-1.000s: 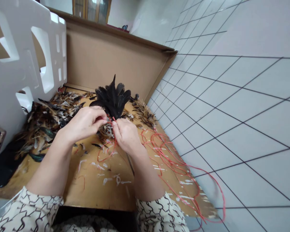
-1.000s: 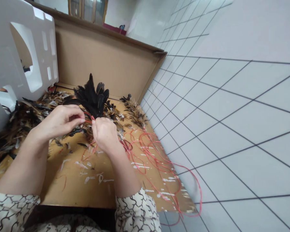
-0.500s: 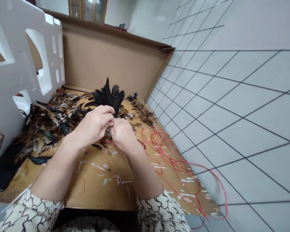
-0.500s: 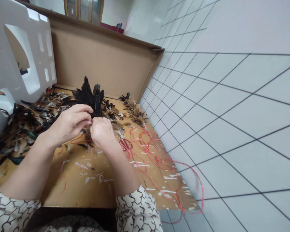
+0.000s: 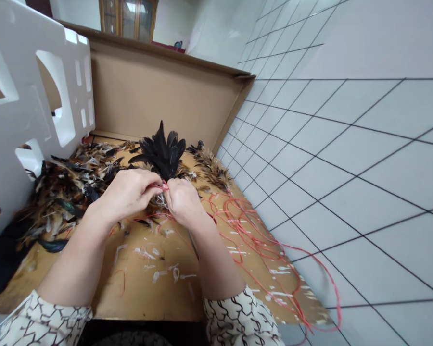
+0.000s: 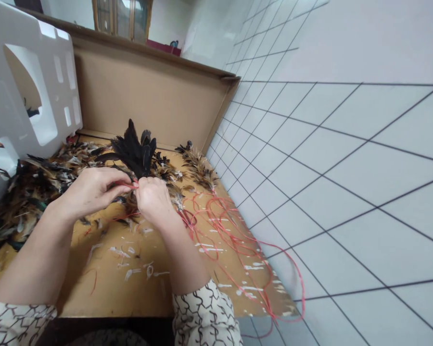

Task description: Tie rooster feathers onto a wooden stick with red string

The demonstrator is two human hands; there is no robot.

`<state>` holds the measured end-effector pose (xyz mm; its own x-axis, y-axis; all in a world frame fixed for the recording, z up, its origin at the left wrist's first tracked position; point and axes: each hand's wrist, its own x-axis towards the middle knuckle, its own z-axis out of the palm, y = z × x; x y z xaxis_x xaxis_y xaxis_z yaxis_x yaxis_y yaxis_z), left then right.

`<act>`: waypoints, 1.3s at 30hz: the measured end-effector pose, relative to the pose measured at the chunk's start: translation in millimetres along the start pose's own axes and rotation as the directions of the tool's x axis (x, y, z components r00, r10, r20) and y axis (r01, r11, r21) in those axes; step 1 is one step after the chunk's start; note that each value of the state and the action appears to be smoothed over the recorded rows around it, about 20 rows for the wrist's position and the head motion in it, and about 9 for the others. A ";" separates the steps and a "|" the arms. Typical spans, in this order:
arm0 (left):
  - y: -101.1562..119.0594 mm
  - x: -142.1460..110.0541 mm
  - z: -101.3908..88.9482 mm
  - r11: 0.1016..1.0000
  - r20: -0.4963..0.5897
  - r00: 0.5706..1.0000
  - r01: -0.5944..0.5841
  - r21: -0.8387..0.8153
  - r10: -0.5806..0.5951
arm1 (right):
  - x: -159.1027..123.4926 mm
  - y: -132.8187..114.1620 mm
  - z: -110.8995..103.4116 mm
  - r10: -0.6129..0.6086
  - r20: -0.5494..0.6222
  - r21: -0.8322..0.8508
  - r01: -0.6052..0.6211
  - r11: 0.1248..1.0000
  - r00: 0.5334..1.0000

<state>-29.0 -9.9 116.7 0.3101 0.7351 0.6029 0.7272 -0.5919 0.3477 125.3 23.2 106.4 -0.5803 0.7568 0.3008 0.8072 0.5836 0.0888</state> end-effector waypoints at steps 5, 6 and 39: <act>12.8 -1.8 -8.2 0.982 0.114 0.992 -0.037 -0.184 0.059 | 0.7 2.1 -2.8 0.014 0.057 0.019 -0.015 1.000 0.998; 14.8 -1.5 -8.7 0.972 0.124 0.991 -0.026 -0.233 0.056 | 0.6 2.4 -3.1 0.004 0.063 0.032 -0.006 0.999 0.998; -7.5 8.7 16.3 0.897 0.094 0.992 0.118 -0.426 -0.086 | 2.9 26.8 13.9 0.081 0.055 0.990 -0.064 0.125 0.995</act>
<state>-21.8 6.3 107.6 0.3022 0.8113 0.5006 0.4278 -0.5847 0.6893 143.8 45.1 96.4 -0.5180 0.8166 0.2547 0.0308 0.3154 -0.9484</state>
